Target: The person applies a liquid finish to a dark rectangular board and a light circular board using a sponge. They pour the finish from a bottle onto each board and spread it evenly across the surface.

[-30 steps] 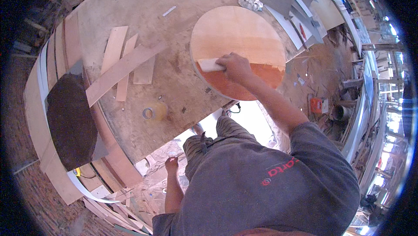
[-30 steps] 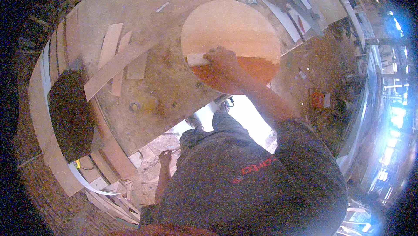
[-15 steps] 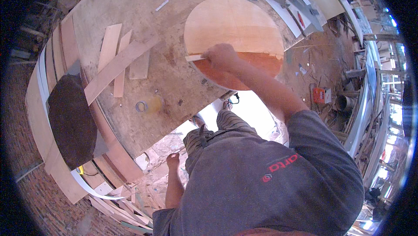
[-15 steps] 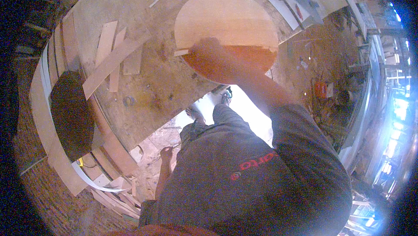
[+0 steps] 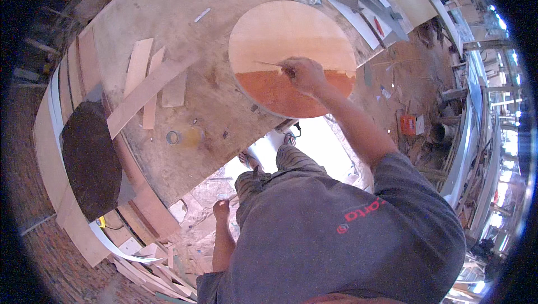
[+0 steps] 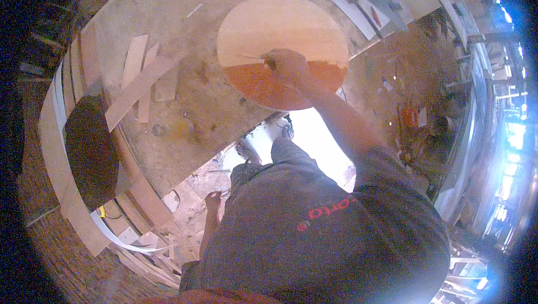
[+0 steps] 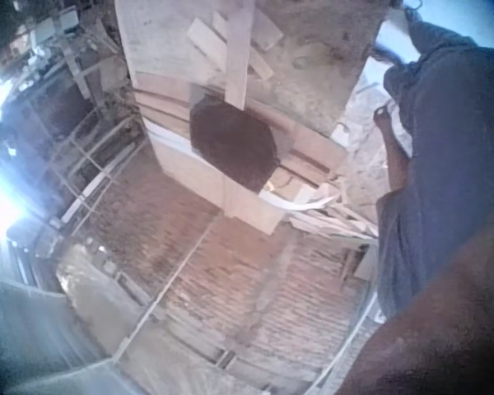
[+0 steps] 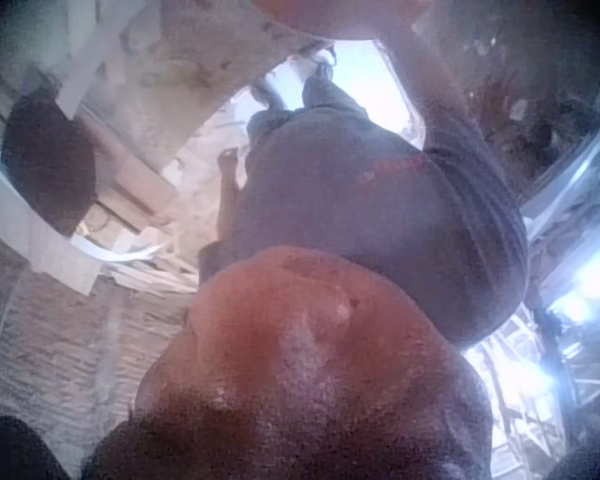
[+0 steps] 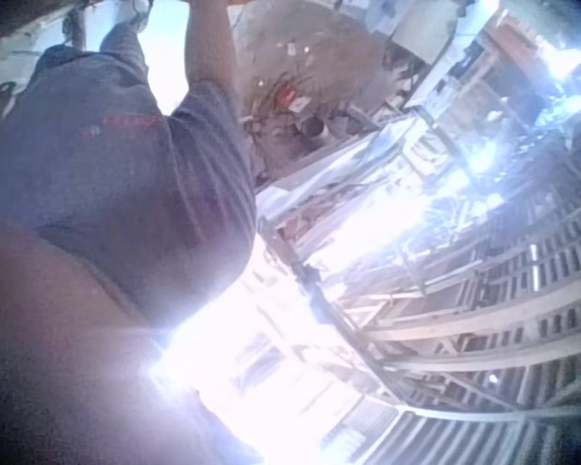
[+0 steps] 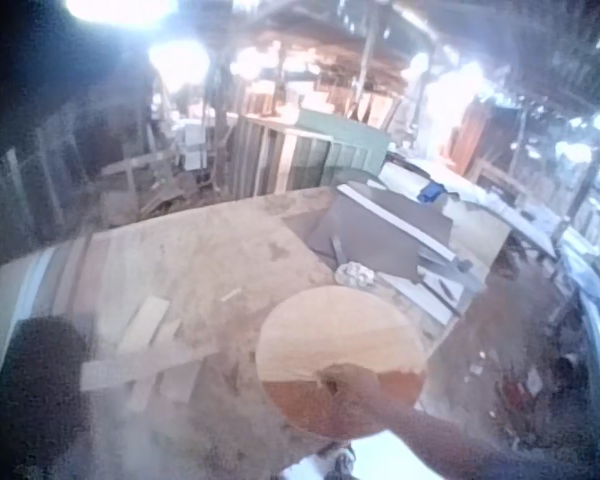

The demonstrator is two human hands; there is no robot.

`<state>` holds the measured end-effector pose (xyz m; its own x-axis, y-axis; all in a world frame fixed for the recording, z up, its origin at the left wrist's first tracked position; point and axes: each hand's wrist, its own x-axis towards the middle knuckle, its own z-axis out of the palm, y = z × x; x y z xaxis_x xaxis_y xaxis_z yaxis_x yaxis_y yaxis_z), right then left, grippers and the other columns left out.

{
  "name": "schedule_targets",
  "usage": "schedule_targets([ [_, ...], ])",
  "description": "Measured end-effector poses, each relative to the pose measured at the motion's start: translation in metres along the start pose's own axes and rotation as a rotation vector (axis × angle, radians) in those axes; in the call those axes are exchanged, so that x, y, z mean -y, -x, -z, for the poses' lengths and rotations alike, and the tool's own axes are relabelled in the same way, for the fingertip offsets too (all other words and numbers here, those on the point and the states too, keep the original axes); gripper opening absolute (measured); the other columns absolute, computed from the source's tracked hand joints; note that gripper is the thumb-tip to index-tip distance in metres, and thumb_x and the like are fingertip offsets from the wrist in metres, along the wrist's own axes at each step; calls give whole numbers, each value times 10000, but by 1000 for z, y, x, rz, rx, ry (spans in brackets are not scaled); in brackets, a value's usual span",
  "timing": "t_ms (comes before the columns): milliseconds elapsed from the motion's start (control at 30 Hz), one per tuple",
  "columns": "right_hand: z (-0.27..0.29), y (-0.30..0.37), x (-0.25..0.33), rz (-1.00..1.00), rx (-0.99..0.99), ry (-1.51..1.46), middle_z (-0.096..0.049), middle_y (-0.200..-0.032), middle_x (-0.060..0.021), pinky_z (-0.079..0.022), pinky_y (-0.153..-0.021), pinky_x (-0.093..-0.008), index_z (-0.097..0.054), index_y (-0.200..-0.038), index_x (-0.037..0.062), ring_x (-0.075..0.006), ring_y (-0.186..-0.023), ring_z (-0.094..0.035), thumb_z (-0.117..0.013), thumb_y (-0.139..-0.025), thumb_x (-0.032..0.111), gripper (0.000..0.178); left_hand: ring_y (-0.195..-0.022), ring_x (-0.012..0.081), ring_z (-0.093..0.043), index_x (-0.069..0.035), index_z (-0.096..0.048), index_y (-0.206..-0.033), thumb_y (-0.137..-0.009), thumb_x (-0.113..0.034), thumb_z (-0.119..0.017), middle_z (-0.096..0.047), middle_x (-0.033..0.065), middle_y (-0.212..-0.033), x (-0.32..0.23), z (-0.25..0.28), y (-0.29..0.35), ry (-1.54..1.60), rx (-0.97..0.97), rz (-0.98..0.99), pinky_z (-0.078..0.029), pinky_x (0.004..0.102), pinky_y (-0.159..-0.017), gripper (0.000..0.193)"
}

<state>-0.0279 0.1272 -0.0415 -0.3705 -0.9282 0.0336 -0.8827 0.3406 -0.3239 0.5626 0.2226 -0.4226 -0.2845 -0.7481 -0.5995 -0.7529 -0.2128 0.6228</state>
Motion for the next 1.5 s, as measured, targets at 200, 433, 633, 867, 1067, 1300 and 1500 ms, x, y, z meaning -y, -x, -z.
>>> schedule_targets([
  [200,-23,-37,-50,66,161,238,-724,-1090,-82,-553,-872,-494,-749,-1124,189,-336,-1023,-679,-634,-896,174,256,-850,315,-743,-11,-759,-920,-884,-303,-751,-761,194,-910,7,6,4,-285,-73,-259,-574,409,-800,294],
  [433,-28,-60,-64,-62,264,311,-728,-930,-138,-563,-793,-504,-769,-1037,188,-355,-919,-709,-628,-901,222,199,-890,299,-746,-17,-768,-935,-867,-300,-770,-773,169,-935,5,3,18,5,-38,105,-569,385,-843,291],
  [633,-40,36,-14,199,302,160,-724,-829,-104,-571,-707,-492,-778,-900,177,-344,-833,-720,-677,-814,202,135,-926,317,-739,-48,-783,-978,-852,-358,-775,-773,161,-949,4,-23,15,30,-14,226,-560,398,-887,334],
  [867,-5,62,-10,102,341,-79,-718,-807,-85,-566,-720,-482,-772,-897,175,-331,-819,-715,-761,-735,214,167,-915,317,-738,-68,-779,-953,-891,-363,-726,-771,154,-944,-27,-32,-5,-104,-20,84,-573,423,-835,306],
  [1067,-15,17,-115,239,-106,110,-714,-1082,-96,-554,-819,-478,-750,-1117,183,-316,-1018,-678,-688,-845,180,279,-923,321,-738,-36,-773,-955,-889,-342,-728,-771,170,-962,-47,-22,22,-285,-18,9,-570,422,-842,317],
  [1300,11,-39,-142,-4,171,275,-731,-1058,-83,-565,-849,-469,-765,-1111,203,-334,-1013,-684,-643,-861,188,278,-906,295,-749,-24,-788,-955,-861,-332,-754,-776,174,-937,-70,-51,50,-63,7,210,-560,387,-863,324],
  [1500,7,36,-88,242,412,300,-732,-936,-142,-579,-760,-486,-786,-934,169,-360,-907,-713,-682,-779,196,189,-915,292,-742,-27,-783,-961,-873,-304,-743,-773,166,-935,-54,-61,53,-47,-1,187,-559,389,-848,293],
])
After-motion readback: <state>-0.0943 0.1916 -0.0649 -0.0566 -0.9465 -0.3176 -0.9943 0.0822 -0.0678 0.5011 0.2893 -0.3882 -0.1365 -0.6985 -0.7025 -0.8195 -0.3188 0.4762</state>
